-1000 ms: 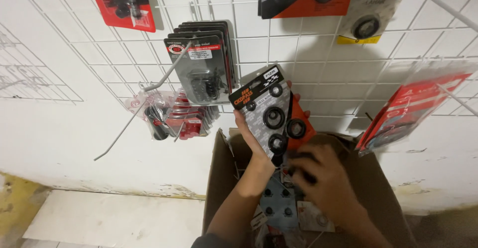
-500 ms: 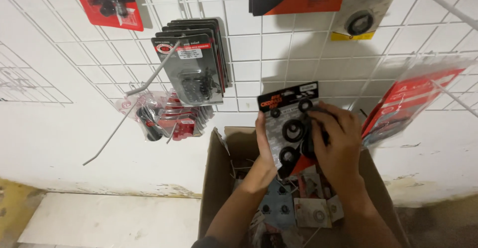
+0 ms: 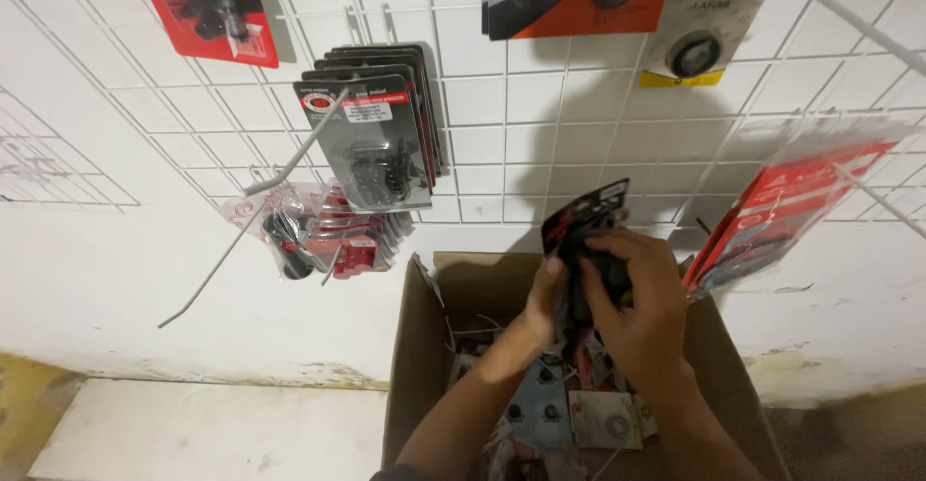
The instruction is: Clean dust off an automotive spare parts package using a cleaning rag.
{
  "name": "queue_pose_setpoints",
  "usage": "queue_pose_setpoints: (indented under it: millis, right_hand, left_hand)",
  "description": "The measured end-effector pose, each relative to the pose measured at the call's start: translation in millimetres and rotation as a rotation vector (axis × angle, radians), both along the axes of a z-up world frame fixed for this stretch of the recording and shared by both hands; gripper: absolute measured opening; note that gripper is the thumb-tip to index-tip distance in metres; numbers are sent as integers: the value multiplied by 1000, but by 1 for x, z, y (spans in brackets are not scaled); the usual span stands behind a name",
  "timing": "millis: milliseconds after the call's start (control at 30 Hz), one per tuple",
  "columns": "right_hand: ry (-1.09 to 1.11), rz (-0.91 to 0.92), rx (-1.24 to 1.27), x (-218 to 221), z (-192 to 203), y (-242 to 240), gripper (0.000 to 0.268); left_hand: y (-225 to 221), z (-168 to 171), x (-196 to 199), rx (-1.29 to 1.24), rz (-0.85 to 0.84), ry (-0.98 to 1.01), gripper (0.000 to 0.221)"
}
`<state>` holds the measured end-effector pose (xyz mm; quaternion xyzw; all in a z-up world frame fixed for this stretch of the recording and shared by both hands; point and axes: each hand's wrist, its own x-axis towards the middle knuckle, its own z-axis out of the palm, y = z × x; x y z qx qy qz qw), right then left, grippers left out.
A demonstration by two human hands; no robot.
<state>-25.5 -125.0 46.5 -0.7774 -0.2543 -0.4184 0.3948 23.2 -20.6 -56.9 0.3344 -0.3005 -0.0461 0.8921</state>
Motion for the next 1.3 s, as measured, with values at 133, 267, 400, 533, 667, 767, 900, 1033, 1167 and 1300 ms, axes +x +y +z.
queue_pose_setpoints:
  millis: [133,267,400,533,667,767,900,1033,1167,1300]
  right_hand:
    - [-39,11,19,11,-16,-9,22]
    - [59,-7,-14,22,-33,-23,24]
    - [28,26,22,13,-18,-13,17]
    - [25,10,23,8,-10,-11,19]
    - [15,1,-22,5,-10,-7,20]
    - [105,58,-115,-9,-11,-7,19]
    - [166,130,-171,-16,-15,-3,23]
    - [27,10,-55,-3,-10,1,13]
    - [70,107,-72,-17,-21,8,11]
    - [78,104,-54,-9,-29,4,16]
  left_hand:
    - [-2,-53,38,-98,191,561,101]
    - [15,-57,49,-320,158,558,92]
    - [-8,-293,137,-204,135,657,68]
    - [-1,-32,25,-33,56,558,91]
    - [4,-37,21,-272,9,452,84]
    - [7,4,3,-129,-11,256,81]
    - [11,11,11,-117,-117,-12,73]
    - [-1,-20,11,-35,-76,164,72]
    - [-6,29,-5,-424,-64,446,72]
    - [36,-99,75,-236,2,485,86]
